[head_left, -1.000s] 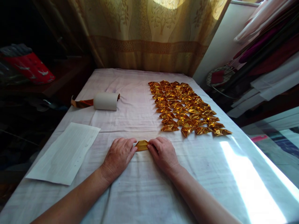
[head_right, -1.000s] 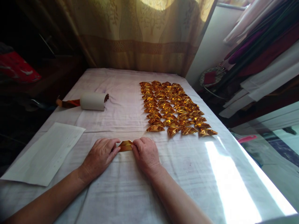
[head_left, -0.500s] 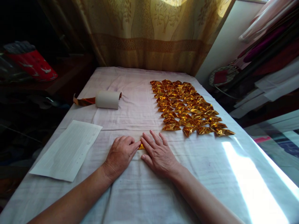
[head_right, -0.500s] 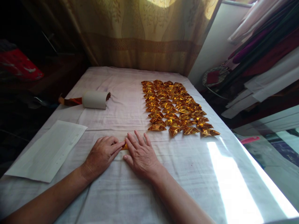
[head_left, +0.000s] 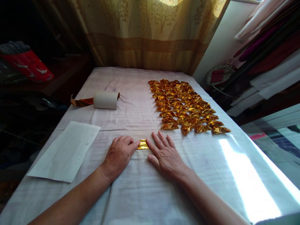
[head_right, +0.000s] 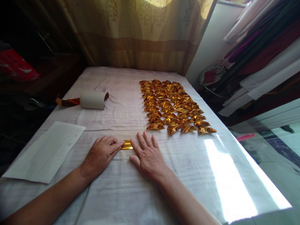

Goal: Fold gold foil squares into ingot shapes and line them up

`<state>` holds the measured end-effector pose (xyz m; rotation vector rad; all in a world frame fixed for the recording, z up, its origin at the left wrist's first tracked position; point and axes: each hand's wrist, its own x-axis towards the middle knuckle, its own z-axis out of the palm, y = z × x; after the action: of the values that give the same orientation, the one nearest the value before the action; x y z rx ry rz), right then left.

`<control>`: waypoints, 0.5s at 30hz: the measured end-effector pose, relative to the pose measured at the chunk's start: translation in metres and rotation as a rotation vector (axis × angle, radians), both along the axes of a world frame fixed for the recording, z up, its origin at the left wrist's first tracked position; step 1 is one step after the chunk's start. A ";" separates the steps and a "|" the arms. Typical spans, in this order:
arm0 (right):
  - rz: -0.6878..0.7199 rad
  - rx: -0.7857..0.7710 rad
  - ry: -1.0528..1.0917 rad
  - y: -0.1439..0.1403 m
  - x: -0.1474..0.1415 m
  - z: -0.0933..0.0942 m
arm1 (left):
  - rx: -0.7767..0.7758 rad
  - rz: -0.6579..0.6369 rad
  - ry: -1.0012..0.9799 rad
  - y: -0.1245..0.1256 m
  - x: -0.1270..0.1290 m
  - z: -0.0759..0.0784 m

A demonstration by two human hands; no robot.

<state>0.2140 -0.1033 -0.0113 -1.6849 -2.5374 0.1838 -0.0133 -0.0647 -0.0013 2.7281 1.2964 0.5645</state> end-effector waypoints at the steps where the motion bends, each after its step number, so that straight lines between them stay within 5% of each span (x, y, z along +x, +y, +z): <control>1: -0.001 -0.008 -0.008 -0.001 0.001 0.001 | 0.001 -0.003 -0.001 0.000 -0.001 0.000; 15: -0.014 -0.064 -0.037 -0.001 0.007 0.010 | 0.110 -0.102 0.077 -0.008 -0.030 0.011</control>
<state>0.2208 -0.1046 -0.0011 -1.7441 -2.5720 0.2377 -0.0429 -0.0729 0.0093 2.9130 1.1667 0.5414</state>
